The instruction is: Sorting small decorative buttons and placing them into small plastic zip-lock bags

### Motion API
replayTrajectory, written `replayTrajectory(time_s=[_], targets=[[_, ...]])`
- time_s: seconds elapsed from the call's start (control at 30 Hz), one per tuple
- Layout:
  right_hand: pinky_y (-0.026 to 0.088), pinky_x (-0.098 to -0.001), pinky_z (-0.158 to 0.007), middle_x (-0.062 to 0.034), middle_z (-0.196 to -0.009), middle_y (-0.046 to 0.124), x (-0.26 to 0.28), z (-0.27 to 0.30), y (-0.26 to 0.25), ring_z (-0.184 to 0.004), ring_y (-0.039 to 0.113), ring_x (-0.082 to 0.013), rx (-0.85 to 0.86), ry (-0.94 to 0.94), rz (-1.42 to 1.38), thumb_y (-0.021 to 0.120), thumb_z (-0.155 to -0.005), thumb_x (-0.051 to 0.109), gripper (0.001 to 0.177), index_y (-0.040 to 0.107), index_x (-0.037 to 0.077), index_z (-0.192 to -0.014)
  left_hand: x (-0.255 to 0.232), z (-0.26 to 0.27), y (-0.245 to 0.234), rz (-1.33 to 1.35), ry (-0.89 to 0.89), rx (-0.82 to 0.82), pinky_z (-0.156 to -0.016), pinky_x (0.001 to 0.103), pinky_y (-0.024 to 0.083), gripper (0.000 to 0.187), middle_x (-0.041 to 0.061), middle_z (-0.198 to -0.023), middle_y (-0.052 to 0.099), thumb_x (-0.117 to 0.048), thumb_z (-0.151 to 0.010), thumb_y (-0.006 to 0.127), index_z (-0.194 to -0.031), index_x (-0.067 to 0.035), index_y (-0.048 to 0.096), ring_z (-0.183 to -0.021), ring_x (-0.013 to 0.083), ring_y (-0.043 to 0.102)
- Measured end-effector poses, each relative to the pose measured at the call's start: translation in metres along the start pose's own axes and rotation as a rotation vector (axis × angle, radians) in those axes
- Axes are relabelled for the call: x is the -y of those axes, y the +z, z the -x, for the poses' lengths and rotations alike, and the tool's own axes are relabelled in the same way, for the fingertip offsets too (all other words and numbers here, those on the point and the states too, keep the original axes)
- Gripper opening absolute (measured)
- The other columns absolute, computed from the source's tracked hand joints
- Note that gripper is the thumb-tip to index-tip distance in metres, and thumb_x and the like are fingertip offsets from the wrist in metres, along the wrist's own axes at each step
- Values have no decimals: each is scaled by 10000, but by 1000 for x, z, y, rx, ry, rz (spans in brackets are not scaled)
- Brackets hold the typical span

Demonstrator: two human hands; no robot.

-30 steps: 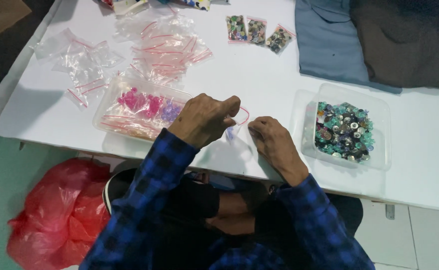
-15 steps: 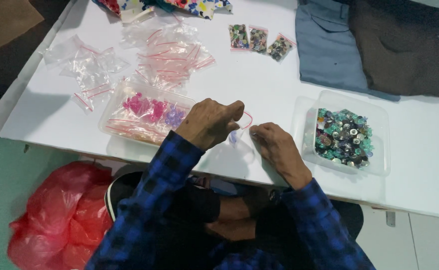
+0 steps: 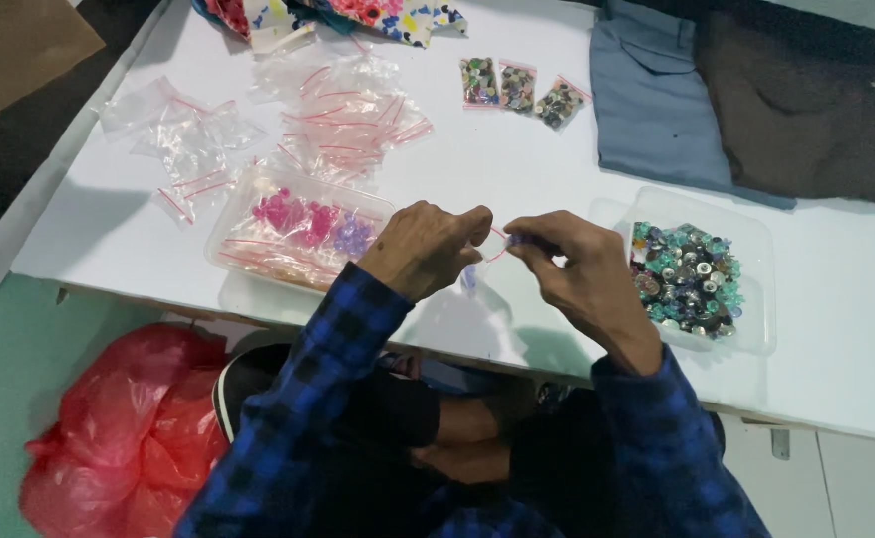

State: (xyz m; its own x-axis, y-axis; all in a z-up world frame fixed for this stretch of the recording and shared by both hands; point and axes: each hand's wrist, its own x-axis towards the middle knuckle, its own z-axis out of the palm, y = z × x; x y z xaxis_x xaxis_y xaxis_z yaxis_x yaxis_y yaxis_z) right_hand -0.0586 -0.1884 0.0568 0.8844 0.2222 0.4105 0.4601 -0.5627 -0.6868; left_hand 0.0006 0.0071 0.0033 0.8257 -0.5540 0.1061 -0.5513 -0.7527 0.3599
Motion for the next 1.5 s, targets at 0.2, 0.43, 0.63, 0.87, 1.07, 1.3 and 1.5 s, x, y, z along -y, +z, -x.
replayTrajectory(time_s=[0.2, 0.43, 0.63, 0.87, 1.07, 1.3, 1.5], targets=[[586, -384, -662, -181, -975, 760, 2, -14, 4, -825, 761, -317, 155, 8, 121, 744, -854, -40, 345, 731, 36, -1190, -3, 3, 0, 48, 16, 3, -818, 565, 568, 270, 67, -906, 778, -257, -914, 714, -1119, -218, 543, -902, 437, 727], [554, -358, -664, -154, -1112, 770, -4, -5, 6, -903, 764, -304, 155, -3, 132, 676, -904, -45, 412, 692, 97, -1291, -1, 5, 2, 85, 65, -68, -787, 569, 573, 273, 60, -867, 778, -239, -893, 724, -1099, -201, 549, -849, 441, 726], [539, -498, -966, -286, -1307, 652, -12, 22, 31, -1164, 660, -449, -13, 57, 69, 886, -771, 193, 924, 415, 113, -1562, -6, 5, 10, 134, 56, -193, -771, 510, 588, 250, 26, -774, 761, -252, -898, 749, -1038, -199, 548, -784, 366, 755], [588, -368, -883, -223, -1160, 728, -53, 21, 48, -1010, 691, -237, -231, 228, -299, 557, -920, -39, 659, 418, 73, -1555, -22, -12, 30, 352, 97, -615, -667, 400, 589, 386, 36, -908, 728, -383, -828, 833, -1071, -177, 617, -713, 243, 737], [588, -271, -694, -187, -908, 740, -82, 10, 46, -782, 683, -133, -215, 176, -496, 600, -889, -41, 600, 536, 64, -1476, -22, -41, 66, 936, -294, -562, -648, 271, 531, 458, 11, -858, 674, -358, -743, 917, -1089, -187, 671, -674, 145, 656], [561, -281, -736, -124, -867, 758, -64, 5, 46, -802, 626, -100, -238, 344, -553, 700, -960, 163, 204, 766, 70, -1129, 0, -68, 122, 1443, -267, -708, -512, 156, 427, 271, 32, -626, 644, -126, -746, 935, -763, -57, 674, -598, 24, 556], [566, -264, -713, -76, -836, 756, -79, 4, 52, -809, 624, -64, -236, 368, -515, 737, -966, 196, 138, 800, 108, -1051, -3, -65, 122, 1353, -168, -723, -502, 168, 451, 205, 36, -623, 633, -89, -775, 908, -805, -48, 710, -589, 23, 550]])
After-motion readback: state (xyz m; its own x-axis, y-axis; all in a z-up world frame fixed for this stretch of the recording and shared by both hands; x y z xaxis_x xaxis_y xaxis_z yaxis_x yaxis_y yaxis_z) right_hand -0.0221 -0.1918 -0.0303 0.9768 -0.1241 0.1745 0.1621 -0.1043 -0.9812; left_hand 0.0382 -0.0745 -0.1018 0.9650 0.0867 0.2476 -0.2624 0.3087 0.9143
